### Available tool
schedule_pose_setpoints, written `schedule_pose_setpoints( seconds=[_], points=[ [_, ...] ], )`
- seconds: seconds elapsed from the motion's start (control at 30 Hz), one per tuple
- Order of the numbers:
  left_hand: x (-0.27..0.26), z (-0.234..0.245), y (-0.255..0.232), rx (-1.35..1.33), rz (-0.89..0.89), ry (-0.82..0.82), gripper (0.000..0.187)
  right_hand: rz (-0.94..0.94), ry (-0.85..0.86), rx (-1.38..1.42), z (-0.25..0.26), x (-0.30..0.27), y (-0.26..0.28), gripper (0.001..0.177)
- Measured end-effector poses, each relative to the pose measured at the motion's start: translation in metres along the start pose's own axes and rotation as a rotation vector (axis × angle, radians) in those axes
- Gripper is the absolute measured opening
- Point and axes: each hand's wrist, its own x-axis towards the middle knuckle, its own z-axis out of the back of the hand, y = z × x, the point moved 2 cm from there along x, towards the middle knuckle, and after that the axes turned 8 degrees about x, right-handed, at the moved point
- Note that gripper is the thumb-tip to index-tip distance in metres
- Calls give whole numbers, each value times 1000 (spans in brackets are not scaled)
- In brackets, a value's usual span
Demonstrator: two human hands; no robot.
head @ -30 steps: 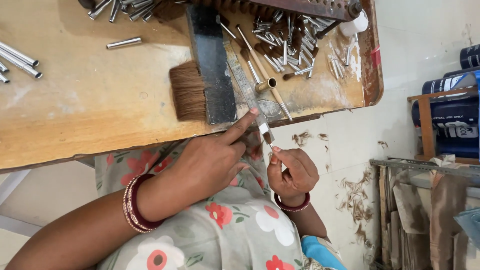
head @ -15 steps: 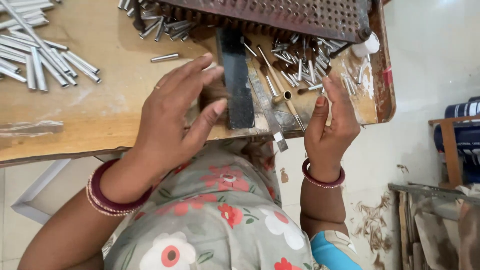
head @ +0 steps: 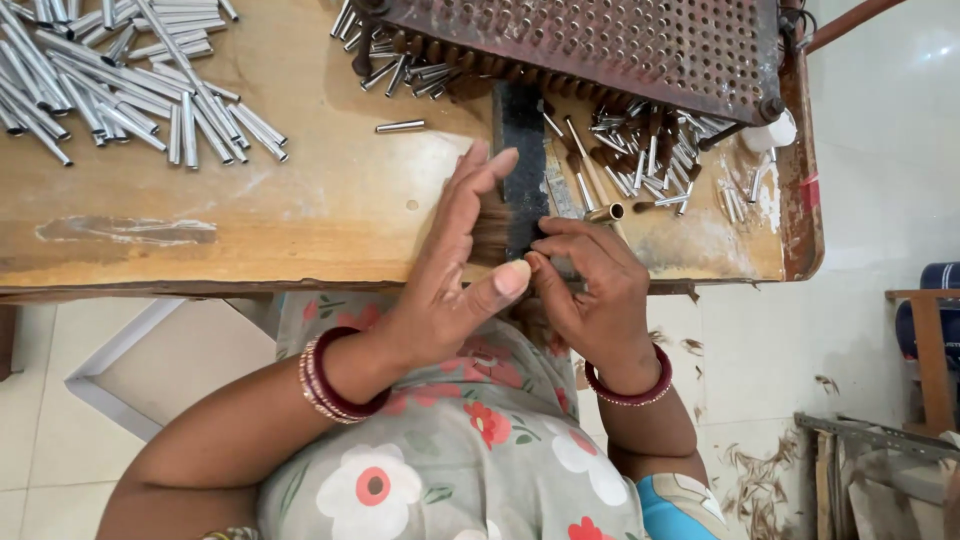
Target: Assembling brushes by manually inserting bundles of fibers into small metal ferrules at a manufacturing workbench.
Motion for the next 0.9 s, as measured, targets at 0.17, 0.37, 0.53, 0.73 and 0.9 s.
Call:
schedule_pose_setpoints(
  seconds=[0.17,0.37,0.53,0.73,0.9],
  points=[
    [-15,5,22,-121,-50,-179,66,23,-49,-76,-12,8,15,17],
    [-12,34,20,400,29,-257,44,193,-13,-363,-34,12,14,16],
    [-2,29,17,629,58,-74,38,196,43,-530,-50,5,0,10],
    [1,24,24,717,7,27,23,189,-6,-538,-60,-3,-12,12],
    [-1,18,26,758,11,23,14,219,-53,-565,-56,-2,-6,13]
  ],
)
